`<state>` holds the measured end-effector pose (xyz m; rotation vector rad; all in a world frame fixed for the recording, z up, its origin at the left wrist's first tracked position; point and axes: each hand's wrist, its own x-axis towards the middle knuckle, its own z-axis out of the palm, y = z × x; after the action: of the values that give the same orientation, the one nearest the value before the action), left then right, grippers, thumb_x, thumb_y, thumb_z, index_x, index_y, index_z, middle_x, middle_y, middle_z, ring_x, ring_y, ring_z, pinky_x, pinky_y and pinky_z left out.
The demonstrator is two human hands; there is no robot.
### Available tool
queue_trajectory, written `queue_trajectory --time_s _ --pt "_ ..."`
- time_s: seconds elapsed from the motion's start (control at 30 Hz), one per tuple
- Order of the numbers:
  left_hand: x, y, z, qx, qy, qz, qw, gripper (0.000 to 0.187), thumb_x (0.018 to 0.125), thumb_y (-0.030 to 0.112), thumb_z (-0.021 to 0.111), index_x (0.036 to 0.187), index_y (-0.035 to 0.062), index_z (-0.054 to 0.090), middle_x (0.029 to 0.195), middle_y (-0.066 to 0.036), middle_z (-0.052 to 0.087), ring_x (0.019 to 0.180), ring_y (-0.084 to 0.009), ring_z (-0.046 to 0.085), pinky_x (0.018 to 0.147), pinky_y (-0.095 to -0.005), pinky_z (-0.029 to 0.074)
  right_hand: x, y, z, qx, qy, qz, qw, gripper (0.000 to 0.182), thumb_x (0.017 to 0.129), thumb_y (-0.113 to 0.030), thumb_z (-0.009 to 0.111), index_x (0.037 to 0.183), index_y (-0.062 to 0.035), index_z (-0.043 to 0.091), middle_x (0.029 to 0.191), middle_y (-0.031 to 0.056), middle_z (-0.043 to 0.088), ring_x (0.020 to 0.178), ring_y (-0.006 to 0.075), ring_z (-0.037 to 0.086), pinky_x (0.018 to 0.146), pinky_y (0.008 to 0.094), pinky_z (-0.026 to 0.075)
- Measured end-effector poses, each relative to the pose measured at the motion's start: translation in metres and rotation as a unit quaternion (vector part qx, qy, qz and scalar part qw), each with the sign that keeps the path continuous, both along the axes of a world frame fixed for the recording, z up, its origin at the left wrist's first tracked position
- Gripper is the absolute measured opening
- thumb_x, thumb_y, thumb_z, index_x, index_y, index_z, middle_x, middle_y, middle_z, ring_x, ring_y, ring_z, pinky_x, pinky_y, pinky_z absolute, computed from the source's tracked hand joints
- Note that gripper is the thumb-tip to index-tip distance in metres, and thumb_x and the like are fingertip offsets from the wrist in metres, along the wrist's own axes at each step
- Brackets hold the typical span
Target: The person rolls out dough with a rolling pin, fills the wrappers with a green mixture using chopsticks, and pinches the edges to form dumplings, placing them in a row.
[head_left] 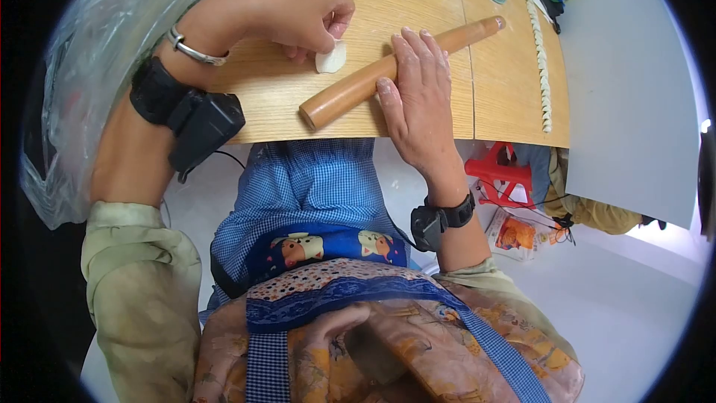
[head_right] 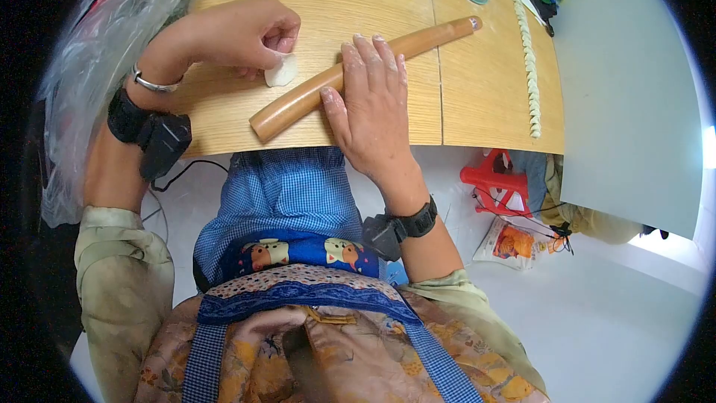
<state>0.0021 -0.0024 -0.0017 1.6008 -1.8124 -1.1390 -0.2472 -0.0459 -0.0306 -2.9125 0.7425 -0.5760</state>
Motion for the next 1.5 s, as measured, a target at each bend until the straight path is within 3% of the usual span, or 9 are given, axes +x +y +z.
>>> queue_trajectory --time_s 0.17,0.33,0.57,0.67,0.73,0.83,1.03,1.23,1.5 --pt "-0.001 0.0 0.0 0.008 0.032 0.007 0.999 0.017 0.089 0.015 0.06 0.082 -0.0006 0.058 0.065 -0.007 0.061 0.054 -0.0128 0.063 0.047 -0.0249 0.049 0.022 -0.01 0.001 -0.029 -0.006 0.016 0.999 0.05 0.098 -0.033 0.049 0.134 0.0027 0.049 0.137 0.0229 0.05 0.135 0.0408 0.04 0.116 0.0546 0.023" --pt "0.003 -0.007 -0.004 -0.014 -0.023 -0.005 1.0 0.032 0.098 0.024 0.052 0.078 -0.0007 0.059 0.065 -0.005 0.06 0.053 -0.0125 0.06 0.05 -0.027 0.049 0.052 -0.029 -0.001 -0.055 -0.03 0.038 0.997 0.044 0.097 -0.03 0.05 0.126 0.0032 0.053 0.128 0.0223 0.056 0.127 0.041 0.047 0.111 0.0549 0.029" --pt "0.003 -0.008 -0.009 -0.02 -0.007 0.017 1.0 0.033 0.098 0.023 0.052 0.081 -0.0035 0.061 0.064 -0.004 0.058 0.057 -0.0124 0.06 0.053 -0.0274 0.05 0.068 -0.039 -0.004 -0.045 -0.058 0.061 0.995 0.042 0.097 -0.029 0.05 0.124 0.0036 0.054 0.127 0.0219 0.057 0.124 0.0408 0.049 0.11 0.0544 0.031" --pt "0.001 -0.007 -0.009 -0.025 0.016 0.009 1.0 0.022 0.091 0.017 0.06 0.082 -0.0037 0.062 0.064 -0.004 0.057 0.058 -0.0128 0.058 0.054 -0.0281 0.048 0.048 -0.03 -0.003 -0.034 -0.045 0.047 0.997 0.044 0.097 -0.029 0.05 0.128 0.0028 0.052 0.131 0.0224 0.055 0.128 0.0411 0.046 0.113 0.0542 0.027" --pt "0.001 -0.008 -0.011 -0.134 -0.063 -0.057 0.987 0.014 0.082 0.01 0.066 0.083 -0.0029 0.062 0.066 -0.005 0.058 0.06 -0.0131 0.055 0.056 -0.029 0.046 0.031 -0.02 -0.002 -0.023 -0.031 0.034 0.999 0.046 0.097 -0.029 0.05 0.13 0.0023 0.051 0.134 0.0227 0.052 0.131 0.0413 0.043 0.114 0.0541 0.025" --pt "-0.002 -0.008 -0.008 -0.126 -0.064 -0.061 0.988 0.015 0.076 0.007 0.069 0.085 -0.0028 0.062 0.066 -0.006 0.058 0.061 -0.0133 0.052 0.057 -0.0298 0.044 0.011 -0.009 -0.002 -0.017 -0.015 0.013 1.0 0.049 0.098 -0.03 0.05 0.135 0.0015 0.048 0.139 0.0229 0.048 0.136 0.0417 0.038 0.117 0.0544 0.021" --pt "-0.003 0.0 -0.003 -0.002 0.046 0.015 0.999 0.012 0.082 0.009 0.065 0.08 -0.0005 0.057 0.062 -0.005 0.056 0.053 -0.0121 0.057 0.05 -0.0273 0.047 0.003 -0.005 0.0 0.008 -0.01 0.01 1.0 0.049 0.098 -0.03 0.05 0.136 0.0012 0.048 0.142 0.0222 0.045 0.138 0.0417 0.035 0.117 0.0553 0.02" --pt "-0.003 -0.004 -0.004 -0.021 0.026 0.027 0.999 0.031 0.095 0.021 0.053 0.072 0.0006 0.055 0.059 -0.004 0.055 0.048 -0.0119 0.057 0.047 -0.0257 0.046 0.029 -0.016 0.001 -0.029 -0.019 0.024 0.999 0.047 0.098 -0.031 0.049 0.131 0.0015 0.051 0.134 0.0216 0.052 0.133 0.0405 0.042 0.115 0.0554 0.024" --pt "0.004 -0.011 -0.009 -0.032 0.014 0.036 0.999 0.032 0.096 0.022 0.053 0.073 -0.0002 0.059 0.061 -0.005 0.056 0.05 -0.0121 0.057 0.048 -0.0275 0.046 0.071 -0.039 0.0 -0.053 -0.028 0.053 0.997 0.043 0.098 -0.03 0.048 0.123 0.0037 0.056 0.129 0.0233 0.057 0.128 0.042 0.047 0.112 0.0563 0.029"
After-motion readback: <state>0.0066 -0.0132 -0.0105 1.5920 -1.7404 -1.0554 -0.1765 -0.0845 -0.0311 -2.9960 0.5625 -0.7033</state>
